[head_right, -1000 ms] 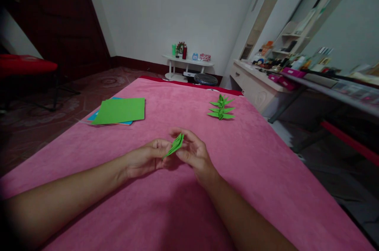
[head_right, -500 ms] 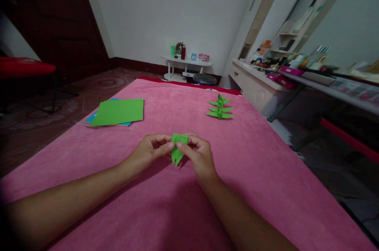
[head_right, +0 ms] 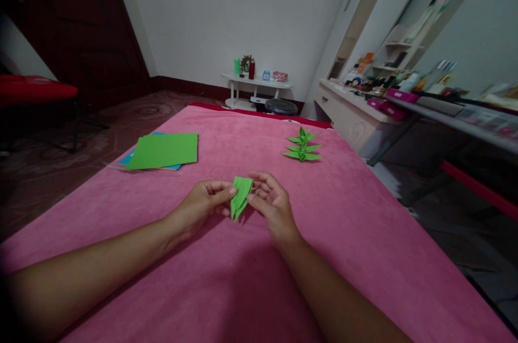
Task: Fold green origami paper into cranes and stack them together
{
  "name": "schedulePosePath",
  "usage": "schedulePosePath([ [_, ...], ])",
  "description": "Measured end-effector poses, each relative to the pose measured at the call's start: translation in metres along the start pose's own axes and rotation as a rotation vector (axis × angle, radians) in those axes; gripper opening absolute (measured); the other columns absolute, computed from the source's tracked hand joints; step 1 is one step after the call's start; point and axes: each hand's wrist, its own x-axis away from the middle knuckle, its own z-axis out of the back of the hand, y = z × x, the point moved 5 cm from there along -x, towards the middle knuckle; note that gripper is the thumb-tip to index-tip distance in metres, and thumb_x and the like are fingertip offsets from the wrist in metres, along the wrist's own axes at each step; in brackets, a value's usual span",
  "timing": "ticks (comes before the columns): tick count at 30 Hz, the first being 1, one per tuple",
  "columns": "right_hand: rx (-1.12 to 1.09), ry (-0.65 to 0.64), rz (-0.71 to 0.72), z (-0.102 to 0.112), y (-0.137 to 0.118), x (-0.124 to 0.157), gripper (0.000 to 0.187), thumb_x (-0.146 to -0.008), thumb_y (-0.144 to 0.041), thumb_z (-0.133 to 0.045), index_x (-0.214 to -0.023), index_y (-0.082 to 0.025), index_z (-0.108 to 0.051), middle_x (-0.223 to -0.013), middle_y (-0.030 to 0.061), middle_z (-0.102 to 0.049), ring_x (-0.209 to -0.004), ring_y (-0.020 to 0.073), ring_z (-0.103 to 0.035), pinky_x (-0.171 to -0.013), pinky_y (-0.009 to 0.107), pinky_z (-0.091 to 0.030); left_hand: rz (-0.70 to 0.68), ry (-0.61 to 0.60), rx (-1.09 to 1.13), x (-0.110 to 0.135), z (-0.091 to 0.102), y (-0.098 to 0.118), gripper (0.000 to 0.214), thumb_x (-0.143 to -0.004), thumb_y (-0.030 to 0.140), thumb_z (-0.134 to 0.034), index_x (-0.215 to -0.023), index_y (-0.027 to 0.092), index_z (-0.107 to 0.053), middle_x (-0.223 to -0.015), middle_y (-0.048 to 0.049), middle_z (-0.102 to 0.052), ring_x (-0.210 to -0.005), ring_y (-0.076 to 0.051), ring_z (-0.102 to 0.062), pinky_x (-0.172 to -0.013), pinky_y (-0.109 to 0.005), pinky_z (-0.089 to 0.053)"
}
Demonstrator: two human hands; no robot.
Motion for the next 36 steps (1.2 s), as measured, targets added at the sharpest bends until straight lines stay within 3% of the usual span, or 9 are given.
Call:
schedulePosePath([
  [11,0.108,0.079,0.053,0.004,0.003,-0.001,0.024,-0.072,-0.029,-0.069,-0.095,-0.021,-0.067,-0.090,0.0025,-0.066,-0.081,0.0151,-0.061,-0.074,0.026,-0.050,-0.014,-0.114,0.046,-0.001,-0.001,-0.005,0.027,-0.073,0.033,-0.071,-0.086,0.010,-0.071,-0.075,-0.0073,-0.068,-0.061,-0.010,-0.061,-0.060,-0.020,-0.050],
  [22,0.119,0.120,0.025,0.004,0.000,0.000,0.023,-0.069,-0.032,-0.073,-0.086,-0.018,-0.066,-0.078,0.0027,-0.068,-0.069,0.0146,-0.063,-0.065,0.026,-0.051,-0.019,-0.032,-0.156,0.004,-0.004,0.002,0.018,-0.069,0.028,-0.069,-0.066,0.010,-0.066,-0.055,-0.0019,-0.060,-0.046,-0.009,-0.053,-0.048,-0.020,-0.043],
  [26,0.248,0.107,0.114,0.002,-0.007,0.000,0.012,-0.067,-0.024,-0.073,-0.076,-0.018,-0.068,-0.068,0.0000,-0.065,-0.059,0.0116,-0.058,-0.055,0.022,-0.047,-0.047,-0.012,-0.170,0.003,-0.003,0.003,0.019,-0.069,0.030,-0.070,-0.071,0.011,-0.068,-0.059,-0.0027,-0.063,-0.050,-0.010,-0.056,-0.052,-0.022,-0.045],
  [29,0.364,0.097,0.212,0.001,-0.012,0.002,0.006,-0.069,-0.018,-0.068,-0.075,-0.019,-0.069,-0.071,0.0011,-0.064,-0.063,0.0130,-0.058,-0.057,0.023,-0.047,-0.107,-0.001,-0.160,0.003,-0.002,0.005,0.017,-0.068,0.027,-0.071,-0.075,0.011,-0.069,-0.062,-0.0041,-0.066,-0.053,-0.012,-0.059,-0.054,-0.023,-0.045],
  [33,0.487,0.063,0.385,-0.002,-0.022,0.006,0.016,-0.076,-0.012,-0.061,-0.080,-0.022,-0.072,-0.080,0.0028,-0.063,-0.077,0.0152,-0.060,-0.068,0.026,-0.048,-0.215,0.011,-0.214,0.006,-0.004,0.011,0.011,-0.069,0.022,-0.070,-0.072,0.012,-0.070,-0.064,-0.0043,-0.067,-0.054,-0.012,-0.059,-0.055,-0.022,-0.045],
  [36,0.520,0.026,0.440,-0.006,-0.027,0.008,0.022,-0.078,-0.009,-0.058,-0.082,-0.024,-0.073,-0.080,0.0028,-0.062,-0.076,0.0150,-0.060,-0.067,0.026,-0.047,-0.265,-0.007,-0.238,0.009,-0.006,0.014,0.011,-0.072,0.021,-0.067,-0.078,0.013,-0.071,-0.069,-0.0038,-0.069,-0.059,-0.012,-0.060,-0.058,-0.022,-0.047],
])
